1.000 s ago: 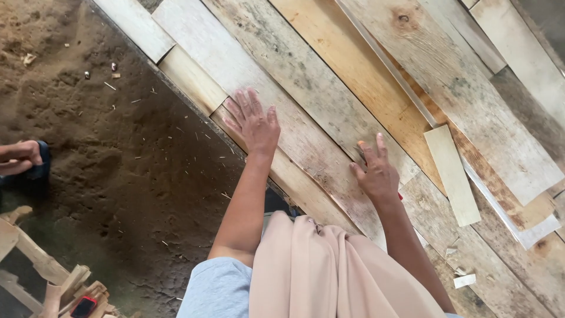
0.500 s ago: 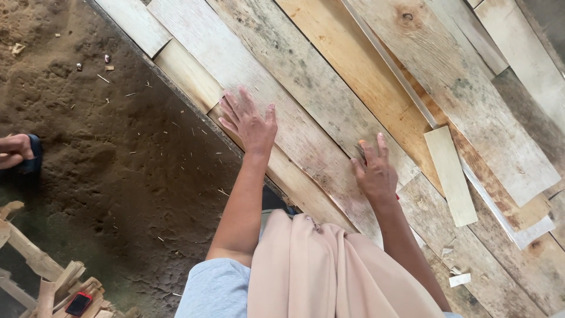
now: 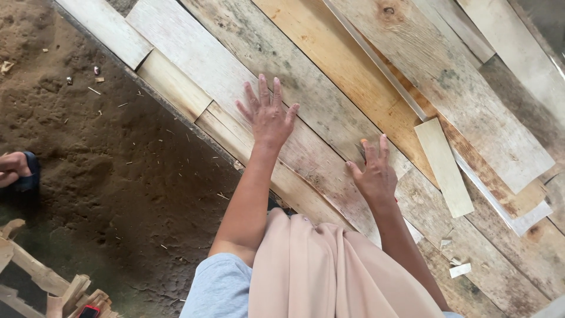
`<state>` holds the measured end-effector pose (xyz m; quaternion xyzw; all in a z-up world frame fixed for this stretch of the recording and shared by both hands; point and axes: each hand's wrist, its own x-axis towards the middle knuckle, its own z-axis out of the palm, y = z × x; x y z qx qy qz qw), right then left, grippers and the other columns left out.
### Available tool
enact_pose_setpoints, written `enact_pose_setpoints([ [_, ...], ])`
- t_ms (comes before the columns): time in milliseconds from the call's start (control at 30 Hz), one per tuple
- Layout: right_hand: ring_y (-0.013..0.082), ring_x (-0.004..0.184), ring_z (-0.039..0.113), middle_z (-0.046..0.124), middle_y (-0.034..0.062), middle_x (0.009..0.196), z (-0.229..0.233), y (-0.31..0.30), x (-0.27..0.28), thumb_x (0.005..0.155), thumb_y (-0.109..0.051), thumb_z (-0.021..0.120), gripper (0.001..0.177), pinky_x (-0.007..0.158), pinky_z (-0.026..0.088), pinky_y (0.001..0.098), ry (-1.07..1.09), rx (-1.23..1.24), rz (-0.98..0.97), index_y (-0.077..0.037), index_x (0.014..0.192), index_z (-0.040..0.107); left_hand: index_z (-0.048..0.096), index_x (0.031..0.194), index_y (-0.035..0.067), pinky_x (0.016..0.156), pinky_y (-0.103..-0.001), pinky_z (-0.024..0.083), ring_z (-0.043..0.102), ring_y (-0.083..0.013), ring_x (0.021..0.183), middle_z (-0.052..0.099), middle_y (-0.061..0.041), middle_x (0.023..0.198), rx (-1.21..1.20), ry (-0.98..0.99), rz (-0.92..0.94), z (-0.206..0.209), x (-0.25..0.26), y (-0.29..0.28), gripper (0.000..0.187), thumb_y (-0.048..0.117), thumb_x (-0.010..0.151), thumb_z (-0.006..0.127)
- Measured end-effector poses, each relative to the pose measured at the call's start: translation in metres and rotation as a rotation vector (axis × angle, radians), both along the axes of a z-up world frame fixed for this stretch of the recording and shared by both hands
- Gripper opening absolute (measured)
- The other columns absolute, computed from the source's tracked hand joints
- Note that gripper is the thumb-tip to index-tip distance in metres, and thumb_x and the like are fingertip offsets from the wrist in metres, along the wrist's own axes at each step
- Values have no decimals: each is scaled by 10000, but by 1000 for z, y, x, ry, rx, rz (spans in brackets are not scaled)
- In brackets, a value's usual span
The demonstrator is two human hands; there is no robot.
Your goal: The person uses a utility knife to carve and shape a thin wooden strip on a wooden workbench. They repeatedly scrape and shave the wood, producing thin shavings that accumulate on the surface.
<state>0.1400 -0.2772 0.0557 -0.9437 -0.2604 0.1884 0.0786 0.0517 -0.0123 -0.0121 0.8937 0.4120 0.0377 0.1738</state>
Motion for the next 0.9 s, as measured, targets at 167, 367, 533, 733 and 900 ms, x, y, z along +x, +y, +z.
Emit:
enact_pose_setpoints([
  [167,516,938,713,290,165,1649,4,2,1,870,-425,764,637,830,599,608,3,9,-7,-279,1443,528,330,1627,235,1143,-789,21,56,-503,1540,151,-108,1715,-5,0,2,1,0,-1,851,646,943,625],
  [367,511,929,716,277,164,1654,4,2,6,894,-412,750,611,847,596,603,33,10,-20,-278,1448,529,348,1623,210,1138,-795,27,88,-520,1528,166,-128,1705,15,-24,-10,5,1,-1,863,637,937,652],
  [533,533,990,688,230,127,1669,3,-3,9,894,-387,750,647,873,575,630,68,28,-20,-300,1478,486,343,1629,212,1136,-798,14,40,-510,1527,127,-120,1710,-14,71,-15,17,5,-2,809,643,984,575],
  [733,529,1023,675,221,67,1677,8,-9,10,896,-372,759,656,919,563,622,75,39,-22,-328,1481,468,283,1650,204,1148,-794,48,-2,-494,1532,67,-112,1716,-37,118,-25,22,4,-9,750,605,1053,494],
  [900,496,1145,635,306,140,1636,22,-18,6,879,-253,786,625,879,579,594,-18,181,21,-243,1450,532,258,1649,246,1172,-765,40,-8,-441,1548,78,-77,1724,-49,99,-51,28,-4,-30,705,548,1058,497],
])
